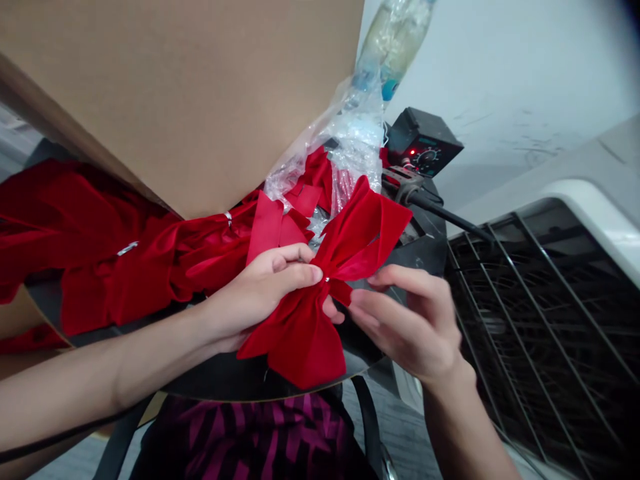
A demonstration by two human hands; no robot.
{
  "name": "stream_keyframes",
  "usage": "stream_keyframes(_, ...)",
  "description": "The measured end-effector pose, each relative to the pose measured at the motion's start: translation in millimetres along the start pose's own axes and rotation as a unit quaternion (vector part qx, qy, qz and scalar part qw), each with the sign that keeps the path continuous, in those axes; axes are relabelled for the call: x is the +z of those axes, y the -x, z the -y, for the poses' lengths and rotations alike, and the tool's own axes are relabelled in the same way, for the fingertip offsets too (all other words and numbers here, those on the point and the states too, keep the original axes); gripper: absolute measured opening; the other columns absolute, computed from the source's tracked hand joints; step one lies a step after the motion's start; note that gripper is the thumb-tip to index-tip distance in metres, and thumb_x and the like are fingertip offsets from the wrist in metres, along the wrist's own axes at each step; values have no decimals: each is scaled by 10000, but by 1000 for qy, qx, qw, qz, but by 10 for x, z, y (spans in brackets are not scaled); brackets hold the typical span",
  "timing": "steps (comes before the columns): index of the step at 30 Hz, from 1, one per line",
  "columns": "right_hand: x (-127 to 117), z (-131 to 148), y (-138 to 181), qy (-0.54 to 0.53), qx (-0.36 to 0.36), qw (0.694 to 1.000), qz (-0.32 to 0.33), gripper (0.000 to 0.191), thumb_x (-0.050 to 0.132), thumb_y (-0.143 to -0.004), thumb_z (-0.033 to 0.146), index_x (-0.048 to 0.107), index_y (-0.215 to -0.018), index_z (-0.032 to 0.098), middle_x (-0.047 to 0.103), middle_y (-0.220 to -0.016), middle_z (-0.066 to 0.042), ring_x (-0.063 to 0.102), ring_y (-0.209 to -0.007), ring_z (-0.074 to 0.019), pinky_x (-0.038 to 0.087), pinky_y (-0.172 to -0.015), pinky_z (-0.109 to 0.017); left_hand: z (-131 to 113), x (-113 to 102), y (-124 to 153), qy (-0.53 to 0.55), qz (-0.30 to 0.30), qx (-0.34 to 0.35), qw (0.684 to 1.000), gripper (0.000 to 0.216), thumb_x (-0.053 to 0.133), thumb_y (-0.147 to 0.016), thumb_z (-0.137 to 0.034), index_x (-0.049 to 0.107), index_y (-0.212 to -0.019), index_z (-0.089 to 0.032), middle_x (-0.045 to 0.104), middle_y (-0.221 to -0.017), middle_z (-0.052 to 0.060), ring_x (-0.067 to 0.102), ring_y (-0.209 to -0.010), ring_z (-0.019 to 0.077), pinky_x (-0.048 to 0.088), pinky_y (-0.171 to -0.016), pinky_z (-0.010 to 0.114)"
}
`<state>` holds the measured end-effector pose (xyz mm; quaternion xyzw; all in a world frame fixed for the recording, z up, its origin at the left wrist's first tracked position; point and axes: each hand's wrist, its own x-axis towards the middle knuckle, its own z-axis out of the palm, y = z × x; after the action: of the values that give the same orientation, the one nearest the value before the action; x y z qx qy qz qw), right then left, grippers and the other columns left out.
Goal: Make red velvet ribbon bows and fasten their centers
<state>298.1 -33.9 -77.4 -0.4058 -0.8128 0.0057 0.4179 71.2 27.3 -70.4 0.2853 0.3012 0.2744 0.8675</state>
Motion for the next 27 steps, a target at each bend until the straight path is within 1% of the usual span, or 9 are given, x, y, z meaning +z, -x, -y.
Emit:
stream_keyframes(4, 47, -71, -94, -49, -44, 993, 98, 309, 674, -961, 91, 698, -1247, 204, 786, -1112, -56, 778, -964, -198, 666, -849, -321, -8, -5, -17, -25, -24, -18, 999, 245, 782, -858, -160, 538, -870, -181, 780, -684, 62, 789, -657, 196, 639, -670, 254)
stream_keyframes(7, -27, -51, -175, 23, -141, 981, 132, 242, 617, -990, 92, 717, -1204, 143, 782, -1204, -127, 764, -1041, -241, 676, -859, -372, -1, -29, -29, -50, -41, -36, 997, 254, 805, -875, -198, 571, -968, -166, 778, -712, 62, 776, -652, 181, 638, -684, 262)
stream_keyframes(9, -103, -25, -253, 77, -215, 959, 165, 215, 583, -1002, 86, 730, -1159, 80, 770, -1233, -186, 745, -1084, -271, 675, -873, -406, 16, -46, -34, -57, -34, -31, 997, 371, 830, -863, -203, 538, -1091, -197, 752, -713, 8, 781, -678, 193, 645, -728, 303)
stream_keyframes(10, -137, -15, -296, 90, -232, 950, 190, 225, 556, -1013, 83, 729, -1154, 57, 764, -1239, -205, 737, -1102, -282, 674, -887, -422, 29, -53, -36, -60, -29, -24, 997, 436, 840, -851, -191, 504, -1126, -223, 727, -704, -30, 782, -684, 200, 648, -747, 328)
stream_keyframes(13, -192, -5, -405, 81, -241, 935, 249, 288, 471, -1039, 76, 710, -1184, 8, 766, -1203, -227, 738, -1115, -297, 670, -926, -449, 72, -76, -33, -79, -24, -2, 997, 520, 843, -825, -148, 431, -1118, -273, 655, -695, -100, 773, -665, 204, 648, -757, 374)
stream_keyframes(17, -169, -22, -480, 77, -254, 927, 266, 314, 413, -1044, 47, 685, -1184, -25, 771, -1134, -229, 748, -1075, -304, 659, -932, -450, 103, -113, -28, -113, -15, 5, 993, 523, 830, -824, -153, 414, -1112, -286, 656, -736, -94, 775, -669, 202, 648, -753, 375)
stream_keyframes(22, -116, -25, -529, 25, -152, 931, 332, 278, 405, -1087, 108, 679, -1134, 106, 743, -1050, -138, 730, -994, -229, 643, -863, -375, 78, -169, -50, -163, 7, -3, 987, 520, 834, -814, -166, 417, -1102, -281, 652, -758, -83, 800, -703, 210, 632, -745, 320)
stream_keyframes(24, -91, -34, -541, 22, -117, 931, 345, 231, 442, -1097, 157, 671, -1112, 133, 722, -1094, -122, 708, -959, -201, 619, -841, -344, 60, -194, -53, -191, 17, 3, 981, 511, 827, -818, -176, 418, -1107, -281, 652, -767, -78, 810, -721, 221, 622, -720, 297)
stream_keyframes(27, -49, -58, -551, 22, -130, 932, 337, 176, 521, -1084, 222, 666, -1050, 128, 719, -1082, -116, 669, -931, -206, 583, -840, -356, 19, -217, -35, -244, 42, 22, 969, 502, 808, -834, -185, 412, -1125, -287, 660, -777, -69, 820, -754, 233, 606, -685, 265)
